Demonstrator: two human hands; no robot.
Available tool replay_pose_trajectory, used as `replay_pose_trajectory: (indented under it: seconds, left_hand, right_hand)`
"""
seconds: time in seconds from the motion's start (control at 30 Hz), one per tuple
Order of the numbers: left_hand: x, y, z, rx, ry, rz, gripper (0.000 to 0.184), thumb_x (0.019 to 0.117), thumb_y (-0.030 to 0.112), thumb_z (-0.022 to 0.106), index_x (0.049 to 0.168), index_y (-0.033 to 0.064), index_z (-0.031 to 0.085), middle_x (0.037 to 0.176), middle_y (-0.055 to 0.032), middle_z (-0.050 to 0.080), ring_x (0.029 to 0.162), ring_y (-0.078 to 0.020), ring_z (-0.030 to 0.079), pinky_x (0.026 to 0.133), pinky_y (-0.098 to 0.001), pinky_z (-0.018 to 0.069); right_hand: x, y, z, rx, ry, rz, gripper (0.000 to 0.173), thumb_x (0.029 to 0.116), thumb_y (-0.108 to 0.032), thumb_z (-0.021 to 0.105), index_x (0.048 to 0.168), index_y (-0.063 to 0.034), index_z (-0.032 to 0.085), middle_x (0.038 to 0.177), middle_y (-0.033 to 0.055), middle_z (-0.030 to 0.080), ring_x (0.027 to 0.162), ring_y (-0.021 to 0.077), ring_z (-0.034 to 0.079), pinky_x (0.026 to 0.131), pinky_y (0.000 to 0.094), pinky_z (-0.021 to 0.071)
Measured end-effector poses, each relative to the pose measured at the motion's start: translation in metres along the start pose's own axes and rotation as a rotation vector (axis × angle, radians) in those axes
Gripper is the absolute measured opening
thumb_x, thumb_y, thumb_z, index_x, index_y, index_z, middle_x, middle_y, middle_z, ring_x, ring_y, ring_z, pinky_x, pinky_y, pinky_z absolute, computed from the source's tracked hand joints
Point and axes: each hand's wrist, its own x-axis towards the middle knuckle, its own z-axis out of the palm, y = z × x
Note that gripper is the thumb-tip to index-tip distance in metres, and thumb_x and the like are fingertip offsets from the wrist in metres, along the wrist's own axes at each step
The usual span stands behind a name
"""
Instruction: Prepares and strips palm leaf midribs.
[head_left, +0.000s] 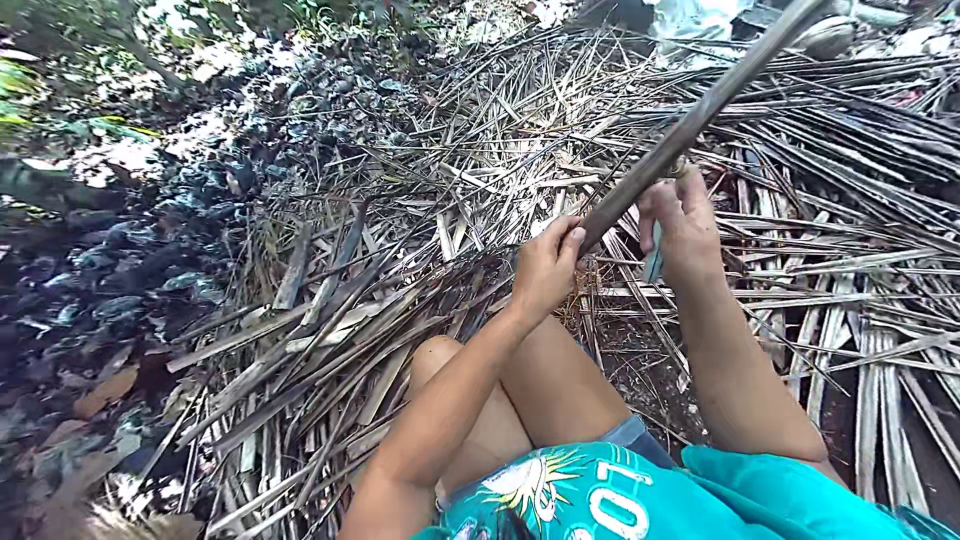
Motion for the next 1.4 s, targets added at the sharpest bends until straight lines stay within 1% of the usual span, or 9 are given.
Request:
replay_pose_trajectory:
  seconds: [0.1,0.2,0.37,0.6,0.8,0.9,1.0,1.2,1.4]
  left_hand:
    - [-0.011,-0.006,-0.017,-0.004,0.101,-0.042,0.026,0.1091,0.014,0.046,0.122,-0.0013,0.063,0.099,-0.014,0.07,0.078,-0.0171,0.069,0.074,-0.0373,0.0588]
    - [-0.023,-0.009,-0.025,0.017,0.174,-0.009,0.024,0.1076,0.012,0.049,0.118,-0.0031,0.064,0.094,-0.0123,0.07,0.076,-0.0139,0.067,0.074,-0.0338,0.0579]
    - [-0.046,-0.006,-0.038,0.014,0.242,0.01,0.024,0.1087,0.015,0.048,0.113,0.0011,0.067,0.08,-0.0049,0.067,0.06,-0.0076,0.062,0.057,-0.025,0.0558]
    - [-0.072,0.004,-0.074,-0.509,0.046,-0.289,0.025,0.1086,0.009,0.041,0.121,0.0041,0.062,0.071,0.0025,0.064,0.052,0.0012,0.056,0.048,-0.0125,0.0486]
    - [-0.085,-0.016,-0.107,-0.679,-0.005,-0.508,0.026,0.1059,0.002,0.039,0.099,0.0074,0.063,0.061,0.0067,0.056,0.048,0.0035,0.048,0.047,-0.0105,0.0413]
    - [-0.089,-0.033,-0.122,-0.459,0.105,-0.573,0.021,0.1071,0.002,0.042,0.1,0.0034,0.061,0.062,0.0051,0.056,0.048,0.0026,0.05,0.047,-0.0108,0.0435]
    - [-0.092,-0.053,-0.145,-0.344,0.152,-0.634,0.019,0.109,0.007,0.041,0.104,0.0034,0.06,0.064,0.005,0.055,0.048,0.0023,0.049,0.047,-0.011,0.0429]
    - [-0.131,-0.099,-0.212,-0.252,0.098,-0.682,0.025,0.11,0.012,0.037,0.102,0.0079,0.06,0.068,0.0065,0.053,0.051,0.002,0.045,0.048,-0.0119,0.0395]
    - [-0.215,-0.165,-0.303,0.017,0.094,-0.856,0.02,0.1084,0.011,0.039,0.111,0.0083,0.059,0.08,0.0084,0.055,0.066,0.0006,0.053,0.066,-0.0174,0.0479]
  right_hand:
    - [-0.014,0.005,0.012,0.01,-0.367,0.045,0.056,0.1058,-0.05,0.035,0.144,-0.0095,0.034,0.073,-0.0091,0.05,0.048,0.0003,0.044,0.043,0.0176,0.0417]
    - [-0.015,0.01,0.025,0.16,-0.642,0.156,0.054,0.1027,-0.025,0.044,0.153,-0.012,0.028,0.069,-0.0097,0.055,0.049,-0.0025,0.048,0.044,0.013,0.0415]
    - [-0.013,0.02,0.044,0.338,-0.845,0.133,0.039,0.103,-0.018,0.051,0.142,-0.0179,0.052,0.069,-0.0103,0.058,0.05,-0.0039,0.047,0.047,0.0112,0.041]
    - [-0.015,0.028,0.064,0.32,-1.031,-0.018,0.046,0.1019,-0.039,0.06,0.143,-0.0192,0.053,0.086,-0.0154,0.063,0.057,-0.0111,0.044,0.05,0.0072,0.0382]
    - [-0.016,0.048,0.094,0.034,-0.964,-0.224,0.04,0.1015,-0.029,0.056,0.133,-0.0057,0.061,0.125,-0.0032,0.069,0.099,-0.005,0.063,0.084,0.0183,0.0542]
    - [-0.021,0.052,0.118,-0.307,-0.832,-0.389,0.03,0.0985,-0.023,0.062,0.117,-0.0005,0.07,0.095,0.0131,0.073,0.082,0.0259,0.071,0.075,0.0515,0.0558]
    - [-0.025,0.051,0.15,-0.484,-0.791,-0.438,0.023,0.0981,-0.022,0.065,0.1,0.0,0.072,0.085,0.0166,0.071,0.077,0.0348,0.07,0.073,0.0582,0.0522]
    - [0.022,0.054,0.189,-0.55,-0.713,-0.067,0.045,0.1089,-0.029,0.048,0.15,-0.011,0.052,0.114,0.0259,0.07,0.103,0.0479,0.068,0.09,0.0691,0.0487]
    - [0.1,0.079,0.198,-0.649,-0.624,0.174,0.048,0.1104,-0.034,0.043,0.154,-0.0139,0.045,0.128,0.0294,0.063,0.118,0.052,0.06,0.097,0.0727,0.0414]
